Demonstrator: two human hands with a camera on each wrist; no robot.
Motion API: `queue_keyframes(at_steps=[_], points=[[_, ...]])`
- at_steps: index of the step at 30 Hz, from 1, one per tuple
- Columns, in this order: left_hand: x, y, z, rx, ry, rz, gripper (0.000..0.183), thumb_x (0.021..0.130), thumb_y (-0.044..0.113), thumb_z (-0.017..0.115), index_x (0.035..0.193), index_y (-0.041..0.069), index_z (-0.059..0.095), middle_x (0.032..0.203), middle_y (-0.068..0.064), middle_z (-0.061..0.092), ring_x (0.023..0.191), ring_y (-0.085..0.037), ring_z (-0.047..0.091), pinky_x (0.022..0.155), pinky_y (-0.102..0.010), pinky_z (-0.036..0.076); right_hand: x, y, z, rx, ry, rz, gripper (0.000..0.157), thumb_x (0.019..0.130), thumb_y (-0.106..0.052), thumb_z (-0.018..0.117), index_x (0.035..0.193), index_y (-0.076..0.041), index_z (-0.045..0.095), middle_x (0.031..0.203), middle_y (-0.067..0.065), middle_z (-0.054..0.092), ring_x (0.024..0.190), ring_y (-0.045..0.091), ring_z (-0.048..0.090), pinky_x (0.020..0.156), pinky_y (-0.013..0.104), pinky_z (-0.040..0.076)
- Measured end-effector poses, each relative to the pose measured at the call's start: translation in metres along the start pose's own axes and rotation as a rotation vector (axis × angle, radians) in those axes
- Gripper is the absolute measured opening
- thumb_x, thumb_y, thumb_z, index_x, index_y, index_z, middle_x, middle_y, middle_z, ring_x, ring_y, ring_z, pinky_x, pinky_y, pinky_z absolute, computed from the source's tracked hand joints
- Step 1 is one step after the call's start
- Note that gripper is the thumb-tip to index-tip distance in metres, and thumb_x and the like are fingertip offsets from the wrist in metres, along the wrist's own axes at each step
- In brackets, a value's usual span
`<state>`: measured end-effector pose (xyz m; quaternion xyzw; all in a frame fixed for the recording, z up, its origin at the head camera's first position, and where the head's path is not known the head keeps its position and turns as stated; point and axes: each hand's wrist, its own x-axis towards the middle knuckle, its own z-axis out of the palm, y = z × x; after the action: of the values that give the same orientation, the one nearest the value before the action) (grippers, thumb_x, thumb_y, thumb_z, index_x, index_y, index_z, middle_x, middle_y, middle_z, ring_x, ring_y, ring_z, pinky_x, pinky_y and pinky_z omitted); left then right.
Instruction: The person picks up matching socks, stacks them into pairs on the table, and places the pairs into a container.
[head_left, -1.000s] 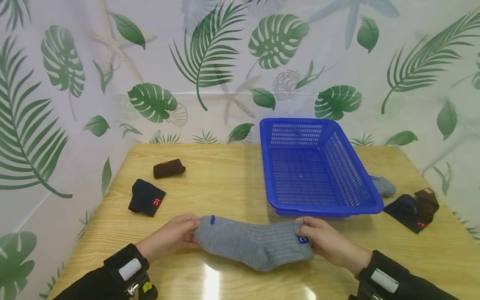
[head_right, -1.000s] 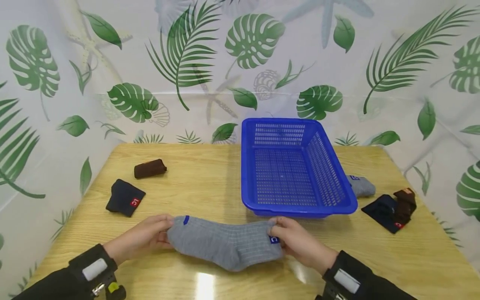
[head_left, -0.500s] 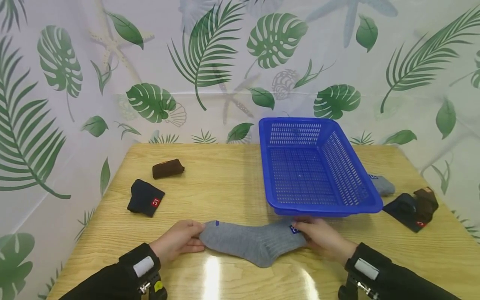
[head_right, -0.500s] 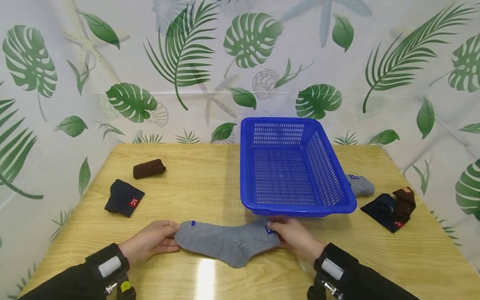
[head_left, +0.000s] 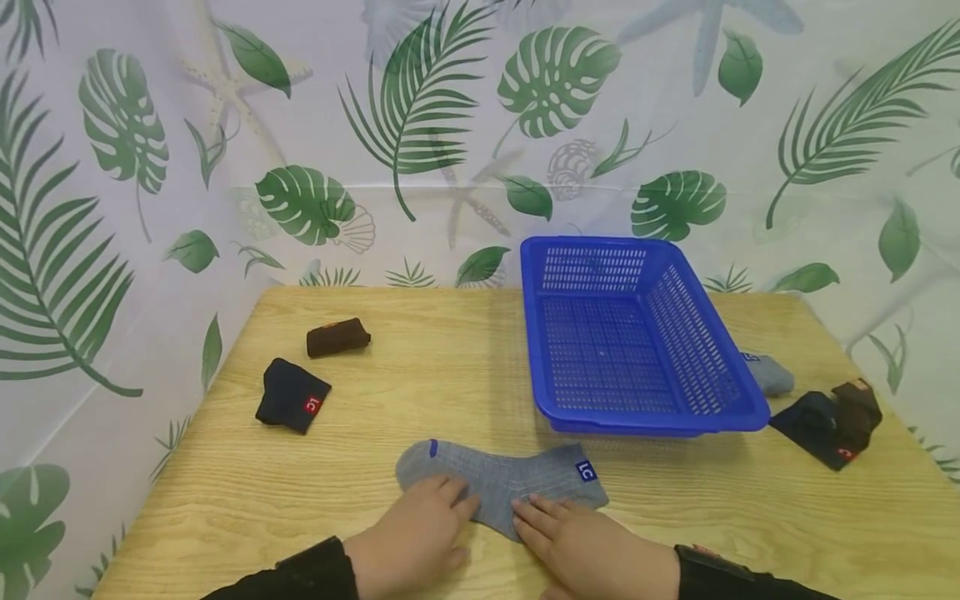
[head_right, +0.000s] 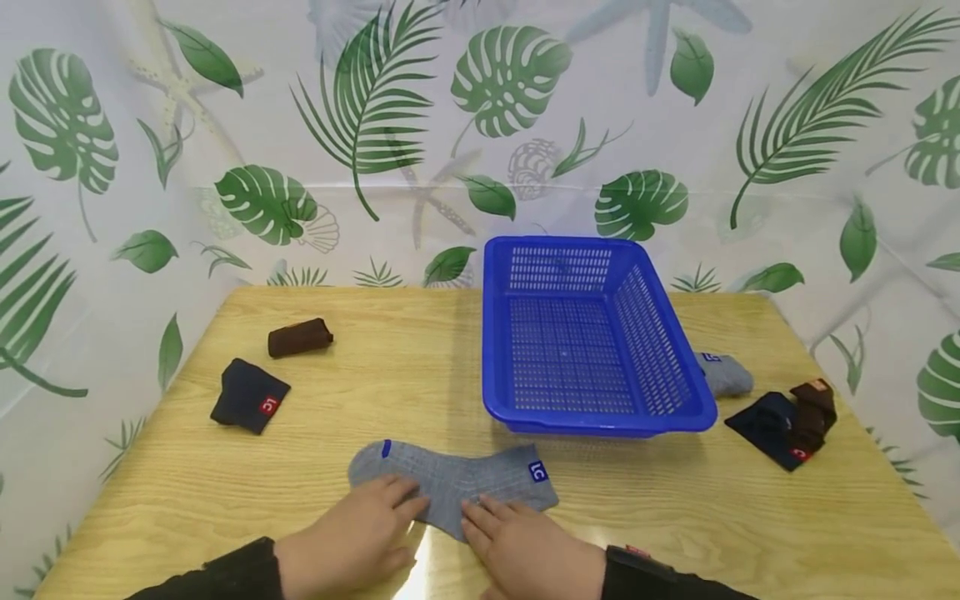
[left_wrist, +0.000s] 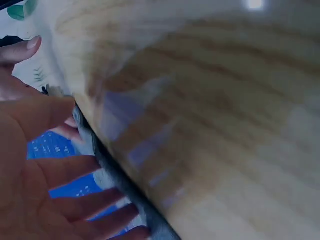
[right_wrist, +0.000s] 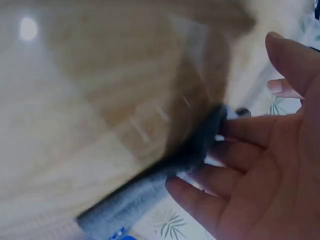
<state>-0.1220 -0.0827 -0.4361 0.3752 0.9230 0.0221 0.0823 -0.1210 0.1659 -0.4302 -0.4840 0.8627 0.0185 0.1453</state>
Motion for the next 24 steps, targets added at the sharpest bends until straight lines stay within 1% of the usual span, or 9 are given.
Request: queue_keyframes(at_steps=[1,2,4,7,10,13,16,20,24], points=[[0.002,0.004,0.001,-0.034,-0.040,-0.001,0.055,0.087,0.040,0.060,0.130,0.007,0.054,0.133,-0.015,0.054,0.124,-0.029,0.047,0.104,-0.042,0.042,0.000,0.001,0.003,0.008,-0.016,-0.024,0.078,0.090,-0.065,0.037,0.140,-0.006,0.041,0.147,0.014,0.043,0.131,0.029,0.042,0.099,0.042,0.047],[0.004,0.006,0.002,-0.047,-0.063,-0.002,0.055,0.087,0.040,0.060,0.131,0.008,0.054,0.135,-0.016,0.053,0.125,-0.030,0.046,0.104,-0.042,0.042,0.000,0.001,0.005,0.009,-0.023,-0.039,0.081,0.088,-0.068,0.033,0.141,-0.006,0.041,0.147,0.014,0.042,0.131,0.030,0.042,0.098,0.041,0.048],[0.007,0.008,0.003,-0.072,-0.082,-0.014,0.053,0.087,0.039,0.061,0.131,0.009,0.054,0.136,-0.016,0.051,0.125,-0.032,0.046,0.102,-0.044,0.043,-0.001,0.002,0.005,0.049,-0.045,-0.042,0.085,0.087,-0.070,0.028,0.142,-0.007,0.038,0.149,0.015,0.039,0.133,0.031,0.039,0.099,0.041,0.047],[0.011,0.006,0.002,-0.061,-0.046,-0.030,0.052,0.087,0.038,0.061,0.130,0.009,0.055,0.136,-0.016,0.051,0.125,-0.033,0.045,0.102,-0.047,0.042,-0.002,0.005,0.000,0.081,-0.038,-0.020,0.082,0.088,-0.067,0.033,0.143,-0.006,0.038,0.149,0.016,0.039,0.132,0.031,0.040,0.098,0.042,0.047],[0.013,0.001,0.000,-0.080,-0.047,-0.055,0.061,0.087,0.045,0.059,0.137,0.010,0.048,0.145,-0.020,0.042,0.133,-0.038,0.035,0.105,-0.057,0.035,-0.001,0.010,-0.007,0.092,-0.030,0.066,0.082,0.087,-0.065,0.042,0.144,-0.007,0.036,0.151,0.017,0.035,0.135,0.033,0.035,0.101,0.048,0.044],[0.012,-0.008,-0.002,-0.126,-0.126,-0.079,0.079,0.083,0.058,0.057,0.145,0.016,0.035,0.153,-0.024,0.025,0.139,-0.044,0.019,0.105,-0.067,0.025,-0.003,0.018,-0.010,0.122,-0.053,0.174,0.088,0.082,-0.066,0.050,0.146,-0.008,0.032,0.154,0.019,0.026,0.139,0.036,0.026,0.105,0.054,0.038],[0.010,-0.020,-0.001,-0.133,-0.214,-0.078,0.090,0.077,0.066,0.057,0.149,0.023,0.026,0.157,-0.023,0.015,0.142,-0.043,0.011,0.106,-0.070,0.020,-0.010,0.028,-0.008,0.146,-0.090,0.209,0.093,0.079,-0.069,0.051,0.147,-0.009,0.029,0.155,0.021,0.023,0.139,0.037,0.024,0.107,0.054,0.034],[0.006,-0.031,0.002,-0.115,-0.279,-0.045,0.096,0.074,0.073,0.053,0.151,0.029,0.016,0.160,-0.017,0.007,0.144,-0.038,0.006,0.107,-0.070,0.016,-0.019,0.037,-0.001,0.172,-0.106,0.192,0.098,0.077,-0.073,0.049,0.150,-0.014,0.022,0.156,0.022,0.018,0.141,0.037,0.021,0.110,0.052,0.031],[0.003,-0.037,0.003,-0.111,-0.339,-0.033,0.096,0.075,0.078,0.044,0.151,0.030,0.011,0.160,-0.013,0.003,0.144,-0.036,0.003,0.107,-0.070,0.015,-0.026,0.041,0.007,0.190,-0.113,0.158,0.098,0.078,-0.074,0.045,0.151,-0.016,0.016,0.157,0.023,0.014,0.141,0.038,0.017,0.110,0.054,0.030]])
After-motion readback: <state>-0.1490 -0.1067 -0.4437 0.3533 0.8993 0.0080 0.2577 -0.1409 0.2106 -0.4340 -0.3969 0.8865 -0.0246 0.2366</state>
